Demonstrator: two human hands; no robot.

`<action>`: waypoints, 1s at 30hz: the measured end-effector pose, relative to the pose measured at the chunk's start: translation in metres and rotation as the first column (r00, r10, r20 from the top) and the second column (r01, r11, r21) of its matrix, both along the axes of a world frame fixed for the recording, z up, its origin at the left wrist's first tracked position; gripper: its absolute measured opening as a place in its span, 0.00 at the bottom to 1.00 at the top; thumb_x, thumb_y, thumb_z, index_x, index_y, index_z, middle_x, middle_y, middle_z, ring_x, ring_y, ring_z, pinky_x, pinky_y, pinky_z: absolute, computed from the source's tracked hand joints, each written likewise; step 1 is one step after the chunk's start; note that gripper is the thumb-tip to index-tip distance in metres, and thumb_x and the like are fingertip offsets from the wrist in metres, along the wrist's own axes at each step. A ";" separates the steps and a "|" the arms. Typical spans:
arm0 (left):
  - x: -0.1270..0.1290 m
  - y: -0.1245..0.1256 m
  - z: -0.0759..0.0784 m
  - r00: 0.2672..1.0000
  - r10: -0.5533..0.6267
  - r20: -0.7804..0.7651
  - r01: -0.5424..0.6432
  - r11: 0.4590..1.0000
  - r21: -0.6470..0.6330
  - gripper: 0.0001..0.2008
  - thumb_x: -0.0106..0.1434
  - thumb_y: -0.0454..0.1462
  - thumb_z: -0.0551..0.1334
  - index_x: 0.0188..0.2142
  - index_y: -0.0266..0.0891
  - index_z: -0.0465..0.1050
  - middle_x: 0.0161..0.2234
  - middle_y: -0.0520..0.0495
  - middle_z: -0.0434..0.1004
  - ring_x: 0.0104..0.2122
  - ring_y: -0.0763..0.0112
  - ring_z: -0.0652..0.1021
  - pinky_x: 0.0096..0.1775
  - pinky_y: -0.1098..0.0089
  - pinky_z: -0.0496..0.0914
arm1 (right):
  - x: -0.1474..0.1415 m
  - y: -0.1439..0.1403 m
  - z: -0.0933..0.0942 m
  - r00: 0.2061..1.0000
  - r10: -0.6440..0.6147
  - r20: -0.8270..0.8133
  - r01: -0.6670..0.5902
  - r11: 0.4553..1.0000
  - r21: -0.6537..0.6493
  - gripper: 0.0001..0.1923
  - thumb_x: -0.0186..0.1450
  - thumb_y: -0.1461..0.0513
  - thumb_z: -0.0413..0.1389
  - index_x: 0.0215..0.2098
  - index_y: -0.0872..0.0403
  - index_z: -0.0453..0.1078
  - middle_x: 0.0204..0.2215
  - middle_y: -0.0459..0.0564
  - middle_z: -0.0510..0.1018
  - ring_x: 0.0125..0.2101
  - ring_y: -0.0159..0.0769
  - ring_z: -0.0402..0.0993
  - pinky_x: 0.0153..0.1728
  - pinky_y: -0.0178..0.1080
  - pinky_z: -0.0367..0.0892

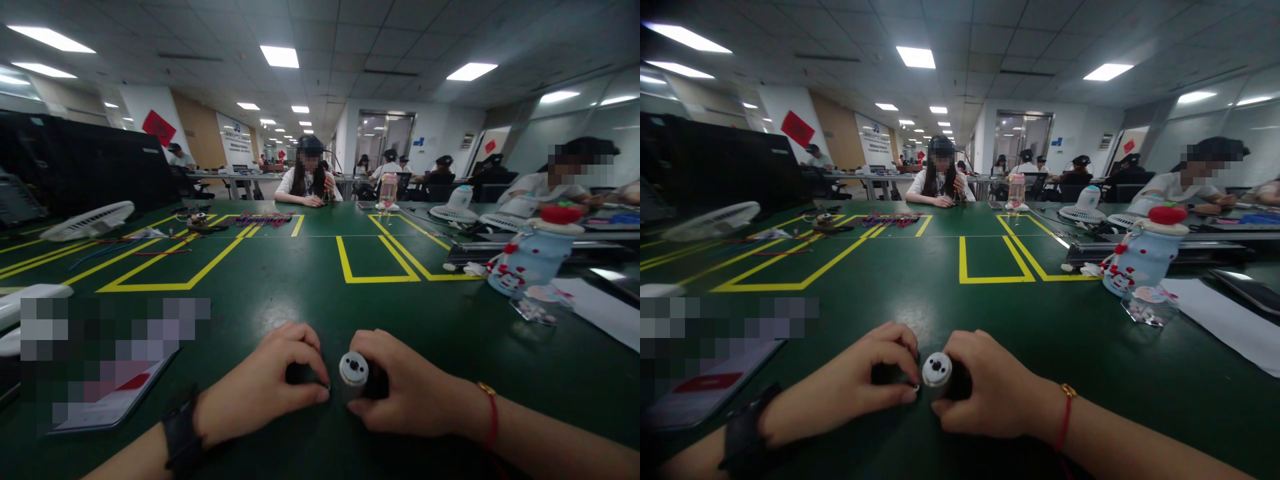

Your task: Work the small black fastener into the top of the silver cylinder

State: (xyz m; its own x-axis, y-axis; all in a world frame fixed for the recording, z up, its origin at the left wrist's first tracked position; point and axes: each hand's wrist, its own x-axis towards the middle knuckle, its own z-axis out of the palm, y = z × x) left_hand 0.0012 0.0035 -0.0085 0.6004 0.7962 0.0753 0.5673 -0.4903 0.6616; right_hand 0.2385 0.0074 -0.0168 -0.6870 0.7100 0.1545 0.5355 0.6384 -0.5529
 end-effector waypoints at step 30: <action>0.028 -0.012 0.016 0.973 0.064 0.222 -0.096 0.986 0.137 0.09 0.66 0.34 0.60 0.42 0.49 0.76 0.37 0.53 0.71 0.38 0.72 0.73 0.40 0.69 0.67 | -0.002 0.003 -0.004 1.000 0.028 0.009 -0.029 0.997 0.071 0.12 0.54 0.58 0.60 0.33 0.54 0.64 0.29 0.43 0.68 0.28 0.31 0.61 0.32 0.38 0.54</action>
